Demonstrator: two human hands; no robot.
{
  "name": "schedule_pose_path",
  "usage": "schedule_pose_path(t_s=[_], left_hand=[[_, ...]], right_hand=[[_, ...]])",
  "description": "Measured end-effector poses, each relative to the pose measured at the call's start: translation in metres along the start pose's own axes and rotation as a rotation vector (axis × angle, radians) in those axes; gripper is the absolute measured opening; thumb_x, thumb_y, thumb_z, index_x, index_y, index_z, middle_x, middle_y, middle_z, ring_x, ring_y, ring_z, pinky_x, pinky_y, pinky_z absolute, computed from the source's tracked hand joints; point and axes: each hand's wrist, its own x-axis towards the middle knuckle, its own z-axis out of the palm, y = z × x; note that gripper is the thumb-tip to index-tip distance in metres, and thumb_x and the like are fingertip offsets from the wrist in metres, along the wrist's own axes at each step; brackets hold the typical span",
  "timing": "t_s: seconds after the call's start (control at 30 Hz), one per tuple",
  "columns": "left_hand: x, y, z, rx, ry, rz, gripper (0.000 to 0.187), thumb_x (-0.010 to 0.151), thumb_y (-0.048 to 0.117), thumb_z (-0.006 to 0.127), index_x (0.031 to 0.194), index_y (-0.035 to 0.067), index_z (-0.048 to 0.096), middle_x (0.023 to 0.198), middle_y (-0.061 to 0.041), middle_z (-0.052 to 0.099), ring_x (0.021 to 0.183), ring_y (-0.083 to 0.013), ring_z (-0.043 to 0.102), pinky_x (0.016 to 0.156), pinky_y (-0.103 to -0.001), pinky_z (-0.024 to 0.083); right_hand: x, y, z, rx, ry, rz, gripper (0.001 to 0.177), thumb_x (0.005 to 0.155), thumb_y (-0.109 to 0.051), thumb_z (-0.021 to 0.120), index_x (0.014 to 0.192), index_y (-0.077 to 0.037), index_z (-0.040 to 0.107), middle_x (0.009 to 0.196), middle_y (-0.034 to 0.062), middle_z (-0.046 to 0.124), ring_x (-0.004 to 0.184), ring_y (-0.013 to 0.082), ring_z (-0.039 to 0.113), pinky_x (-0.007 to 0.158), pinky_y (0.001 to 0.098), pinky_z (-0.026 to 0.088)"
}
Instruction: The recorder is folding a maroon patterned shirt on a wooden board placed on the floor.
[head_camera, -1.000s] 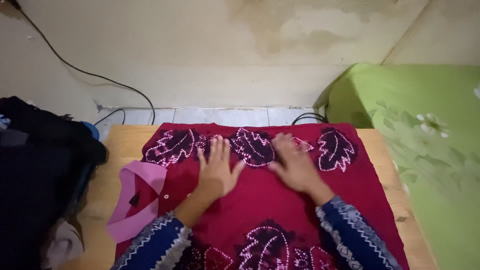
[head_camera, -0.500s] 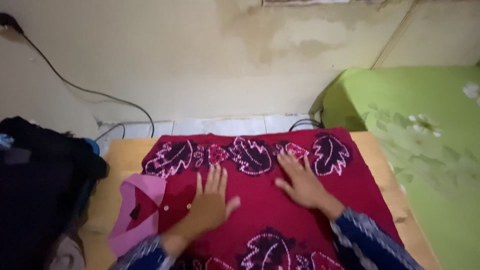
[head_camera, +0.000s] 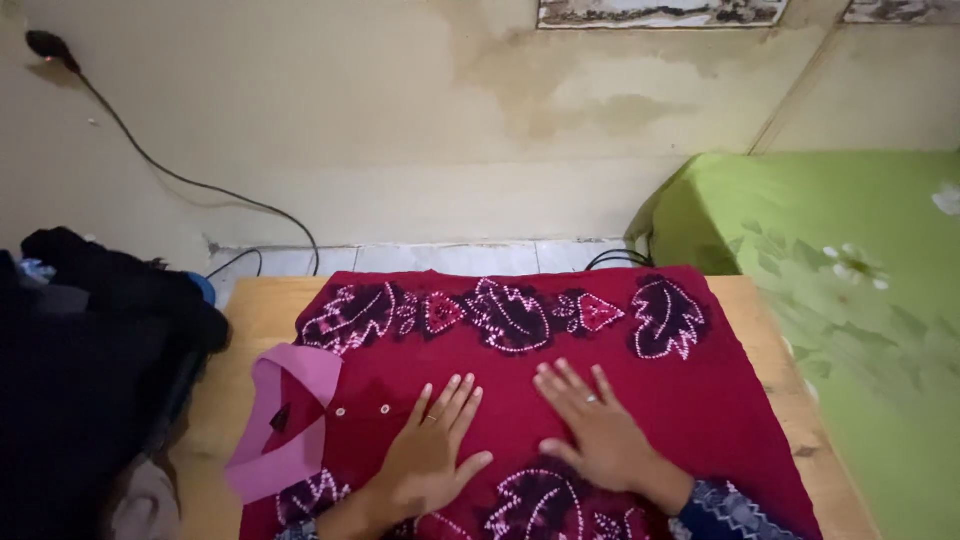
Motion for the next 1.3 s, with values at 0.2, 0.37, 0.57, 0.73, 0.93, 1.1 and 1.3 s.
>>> schedule_pose_path(t_s=[0.2, 0.37, 0.57, 0.73, 0.93, 1.1, 1.3], left_hand=[[-0.007, -0.026, 0.014, 0.036, 0.31, 0.125, 0.087, 0.1, 0.054, 0.051, 0.155, -0.006, 0.022, 0.165, -0.025, 0.017, 0.154, -0.0365, 0.007, 0.122, -0.05, 0.006], [0.025, -0.047, -0.064, -0.216, 0.416, -0.195, 0.058, 0.095, 0.038, 0.058, 0.137, -0.001, 0.05, 0.143, -0.023, 0.05, 0.134, -0.0377, 0.045, 0.111, -0.051, 0.034], [0.108, -0.18, -0.068, -0.263, 0.787, -0.465, 0.032, 0.094, 0.028, 0.065, 0.102, -0.003, 0.073, 0.109, -0.027, 0.069, 0.106, -0.0435, 0.066, 0.097, -0.05, 0.052], [0.131, -0.215, -0.059, -0.1, 0.841, -0.717, 0.032, 0.09, 0.025, 0.069, 0.101, -0.005, 0.073, 0.116, -0.028, 0.065, 0.112, -0.0449, 0.06, 0.098, -0.051, 0.048], [0.138, -0.208, -0.049, 0.037, 0.929, -0.901, 0.048, 0.087, 0.038, 0.078, 0.104, -0.007, 0.072, 0.125, -0.027, 0.059, 0.12, -0.0451, 0.053, 0.102, -0.053, 0.042], [0.142, -0.219, -0.043, -0.142, 0.967, -1.027, 0.065, 0.081, 0.045, 0.084, 0.115, -0.008, 0.066, 0.117, -0.027, 0.066, 0.113, -0.0449, 0.059, 0.097, -0.053, 0.046], [0.143, -0.251, -0.067, -0.703, 0.713, -1.066, 0.048, 0.083, 0.032, 0.087, 0.111, -0.004, 0.074, 0.108, -0.02, 0.072, 0.107, -0.0377, 0.071, 0.091, -0.051, 0.053]], right_hand=[[-0.001, 0.062, 0.021, -0.056, 0.118, 0.169, 0.086, 0.096, -0.055, 0.053, 0.161, -0.011, 0.019, 0.173, 0.0103, 0.012, 0.156, 0.0306, 0.005, 0.118, 0.0597, 0.003], [0.03, 0.125, 0.0, 0.069, 0.478, 0.171, 0.061, 0.091, -0.036, 0.068, 0.14, -0.004, 0.052, 0.154, 0.02, 0.042, 0.145, 0.0392, 0.035, 0.115, 0.0507, 0.03], [0.081, 0.263, 0.006, 0.147, 0.875, 0.478, 0.03, 0.088, -0.019, 0.076, 0.113, -0.004, 0.073, 0.112, 0.0225, 0.071, 0.105, 0.0408, 0.068, 0.093, 0.0473, 0.055], [0.106, 0.327, 0.035, 0.179, 0.849, 0.525, 0.033, 0.088, -0.011, 0.069, 0.121, -0.008, 0.073, 0.111, 0.0253, 0.07, 0.102, 0.0445, 0.067, 0.089, 0.0497, 0.054], [0.106, 0.329, 0.032, 0.026, 0.503, 0.417, 0.04, 0.086, -0.007, 0.06, 0.121, -0.018, 0.075, 0.109, 0.0231, 0.072, 0.105, 0.0428, 0.067, 0.097, 0.0486, 0.053], [0.099, 0.335, 0.037, 0.04, 0.627, 0.443, 0.021, 0.087, -0.01, 0.071, 0.104, -0.013, 0.081, 0.102, 0.0226, 0.067, 0.107, 0.042, 0.061, 0.098, 0.0468, 0.051], [0.087, 0.304, 0.025, 0.075, 0.968, 0.392, 0.022, 0.079, -0.002, 0.075, 0.1, -0.001, 0.071, 0.113, 0.0287, 0.058, 0.106, 0.0445, 0.058, 0.094, 0.0464, 0.051]])
